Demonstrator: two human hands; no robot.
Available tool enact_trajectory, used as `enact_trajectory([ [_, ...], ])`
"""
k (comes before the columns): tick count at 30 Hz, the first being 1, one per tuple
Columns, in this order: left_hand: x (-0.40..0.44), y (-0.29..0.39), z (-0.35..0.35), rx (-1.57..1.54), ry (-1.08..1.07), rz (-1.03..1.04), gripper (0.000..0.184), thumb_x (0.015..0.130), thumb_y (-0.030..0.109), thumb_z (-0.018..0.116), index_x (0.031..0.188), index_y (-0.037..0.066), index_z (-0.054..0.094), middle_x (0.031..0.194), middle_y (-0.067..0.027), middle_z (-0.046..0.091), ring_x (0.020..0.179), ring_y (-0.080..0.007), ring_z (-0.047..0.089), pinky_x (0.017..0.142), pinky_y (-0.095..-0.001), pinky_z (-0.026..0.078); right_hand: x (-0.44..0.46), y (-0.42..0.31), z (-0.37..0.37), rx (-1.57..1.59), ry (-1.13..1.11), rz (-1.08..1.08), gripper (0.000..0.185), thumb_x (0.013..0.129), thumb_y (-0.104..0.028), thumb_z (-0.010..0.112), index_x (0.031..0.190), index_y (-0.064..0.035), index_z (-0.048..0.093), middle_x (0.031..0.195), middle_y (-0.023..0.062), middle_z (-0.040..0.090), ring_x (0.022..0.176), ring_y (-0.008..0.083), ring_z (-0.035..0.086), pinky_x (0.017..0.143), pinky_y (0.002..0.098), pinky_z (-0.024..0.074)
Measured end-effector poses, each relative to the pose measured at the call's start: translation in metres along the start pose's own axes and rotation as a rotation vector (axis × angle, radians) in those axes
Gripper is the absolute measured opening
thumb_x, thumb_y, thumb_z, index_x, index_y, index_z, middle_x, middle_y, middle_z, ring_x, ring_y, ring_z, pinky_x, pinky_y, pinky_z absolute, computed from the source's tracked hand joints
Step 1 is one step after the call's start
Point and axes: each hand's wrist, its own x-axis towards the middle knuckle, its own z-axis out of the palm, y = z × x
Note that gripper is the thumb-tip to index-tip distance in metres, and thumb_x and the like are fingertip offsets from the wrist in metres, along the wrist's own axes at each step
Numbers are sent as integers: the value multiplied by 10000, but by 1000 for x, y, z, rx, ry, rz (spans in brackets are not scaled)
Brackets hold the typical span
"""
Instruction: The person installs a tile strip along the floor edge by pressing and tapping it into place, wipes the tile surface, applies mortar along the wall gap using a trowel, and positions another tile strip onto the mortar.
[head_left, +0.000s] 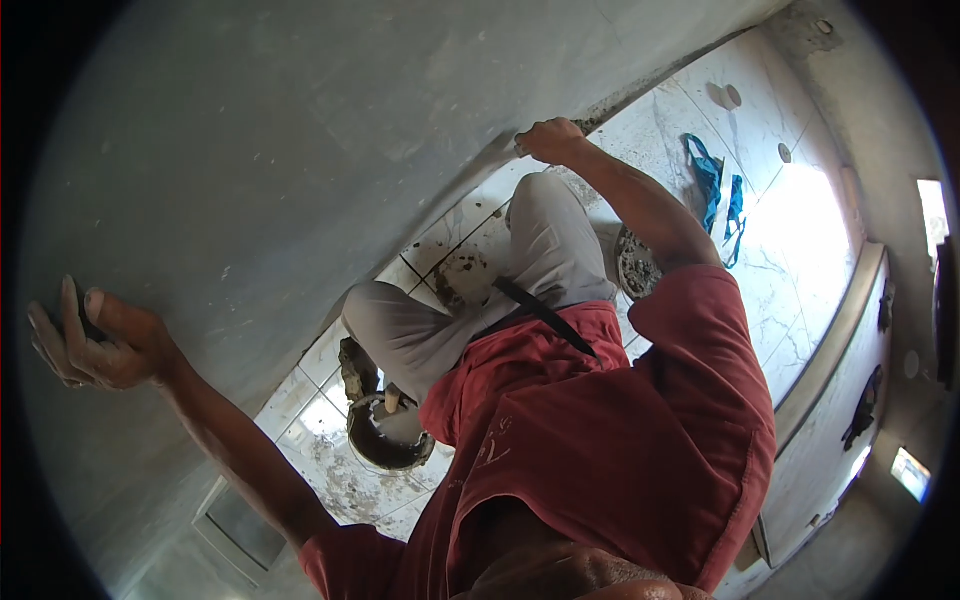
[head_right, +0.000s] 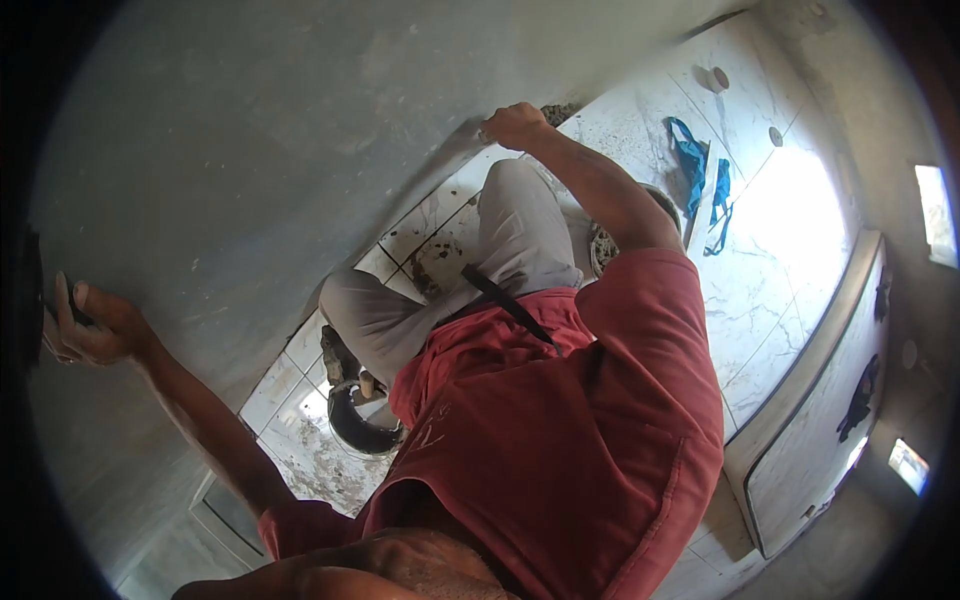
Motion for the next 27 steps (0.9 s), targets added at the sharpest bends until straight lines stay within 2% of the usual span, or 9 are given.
enact_trajectory([
  [5,-9,-6,0,32,-44,-45,142,888,188,539,898,76,625,1030,-80,626,1062,-214,543,944,-366,388,-1,-24,5,-21,-39,-64,205,857,-187,489,1040,-163,576,901,108,655,861,280,652,732,403,515],
  [11,-5,-10,-2,23,-89,43,133,894,212,546,891,82,573,914,19,661,1037,-205,551,913,-341,391,0,-48,1,22,-37,-133,214,857,-194,481,1046,-155,574,894,119,653,856,295,650,722,414,513],
  [13,-4,-14,4,-22,64,86,229,859,264,593,810,59,682,810,-21,640,737,-184,568,713,-343,427,-8,-59,-3,10,-65,-45,206,856,-170,488,1030,-181,597,933,87,663,875,244,654,726,378,519],
  [14,-5,-15,5,-16,64,86,229,859,264,593,810,59,682,810,-21,640,737,-184,568,713,-343,427,-3,-59,-2,7,-61,-49,206,856,-170,488,1030,-181,597,933,87,663,875,244,654,726,378,519],
  [16,-11,-15,-1,23,-77,26,194,906,288,537,896,97,570,866,59,664,959,-168,550,853,-302,381,3,-65,1,4,-17,-137,208,862,-172,485,1037,-187,596,936,95,663,860,248,658,718,383,521],
  [17,-11,-18,0,30,-80,26,194,906,288,537,896,97,570,866,59,664,959,-168,550,853,-302,381,2,-70,6,-33,-8,-206,213,853,-204,489,1044,-159,574,853,120,661,814,289,659,696,408,512],
  [22,-13,-23,2,-3,-55,52,227,910,312,533,899,95,598,850,70,669,944,-140,544,847,-288,374,-5,-88,11,8,12,-132,183,842,-174,501,1000,-145,590,842,116,660,827,276,659,691,409,513],
  [24,-12,-24,0,-7,-68,50,225,911,311,532,899,96,596,851,71,669,941,-142,547,851,-289,376,-5,-99,16,-59,59,-255,188,834,-185,522,1004,-132,583,829,104,658,811,274,659,681,414,515],
  [27,-12,-20,-1,-9,-83,37,219,914,307,527,898,99,591,848,72,669,944,-148,554,858,-294,381,-17,-113,19,-35,107,-196,187,828,-184,526,993,-119,587,810,91,656,800,266,656,713,396,507],
])
